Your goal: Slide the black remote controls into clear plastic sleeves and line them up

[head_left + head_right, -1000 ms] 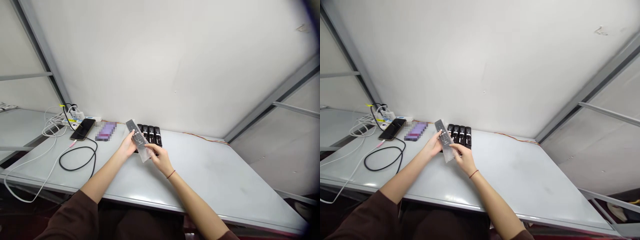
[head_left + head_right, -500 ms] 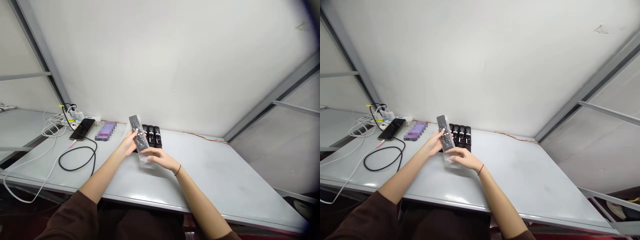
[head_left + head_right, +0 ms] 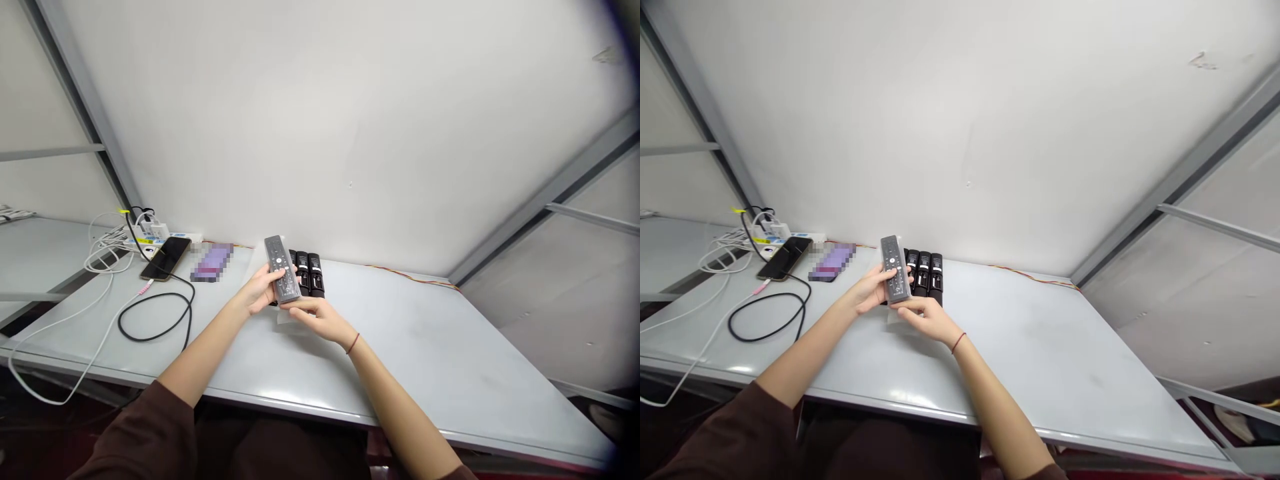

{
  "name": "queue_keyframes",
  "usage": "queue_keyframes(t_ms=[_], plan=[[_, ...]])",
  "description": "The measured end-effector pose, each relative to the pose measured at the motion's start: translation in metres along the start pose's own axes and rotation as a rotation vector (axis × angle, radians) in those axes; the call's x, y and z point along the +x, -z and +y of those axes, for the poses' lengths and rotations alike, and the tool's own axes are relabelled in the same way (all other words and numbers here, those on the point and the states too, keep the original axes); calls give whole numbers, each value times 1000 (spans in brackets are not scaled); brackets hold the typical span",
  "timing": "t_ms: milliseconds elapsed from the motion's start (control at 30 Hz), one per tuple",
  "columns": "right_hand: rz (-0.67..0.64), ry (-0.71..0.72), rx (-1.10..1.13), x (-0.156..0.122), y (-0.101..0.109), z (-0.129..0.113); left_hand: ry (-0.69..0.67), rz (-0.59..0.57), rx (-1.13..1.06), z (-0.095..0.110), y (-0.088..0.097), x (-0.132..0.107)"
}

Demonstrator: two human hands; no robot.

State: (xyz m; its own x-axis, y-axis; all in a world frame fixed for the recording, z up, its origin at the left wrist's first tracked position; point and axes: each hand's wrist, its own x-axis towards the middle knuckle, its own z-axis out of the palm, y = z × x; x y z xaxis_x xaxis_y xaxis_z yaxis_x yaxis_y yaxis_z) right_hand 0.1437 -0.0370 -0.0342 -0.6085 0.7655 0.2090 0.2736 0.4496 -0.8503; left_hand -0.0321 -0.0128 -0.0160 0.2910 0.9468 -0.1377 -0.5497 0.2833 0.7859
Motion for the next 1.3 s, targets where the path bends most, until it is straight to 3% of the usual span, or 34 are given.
queue_keyframes(t_ms=[233,433,533,700,833,900,1000,1167,1300], plan=[[45,48,-84,1,4,-2,33,-11,87,-5,-4,-1],[7,26,72,1,7,-1,12,-62,205,-7,1,0],[-12,-74,219,2,6,3,-2,-95,252,-9,3,-1],[90,-301,491,3,-1,9,-9,-148,299,-16,-2,-3],[141,-329,677,6,2,10,-54,-117,318,-21,-5,0],[243,-317,715,7,14,15,-44,-37,320,-22,-4,2],[501,-333,659,2,45,32,-5,62,395,-21,-1,5],[920,-580,390,-23,101,70,9,55,458,-19,1,5],[1013,-681,314,-37,119,92,12,42,449,-22,2,5]])
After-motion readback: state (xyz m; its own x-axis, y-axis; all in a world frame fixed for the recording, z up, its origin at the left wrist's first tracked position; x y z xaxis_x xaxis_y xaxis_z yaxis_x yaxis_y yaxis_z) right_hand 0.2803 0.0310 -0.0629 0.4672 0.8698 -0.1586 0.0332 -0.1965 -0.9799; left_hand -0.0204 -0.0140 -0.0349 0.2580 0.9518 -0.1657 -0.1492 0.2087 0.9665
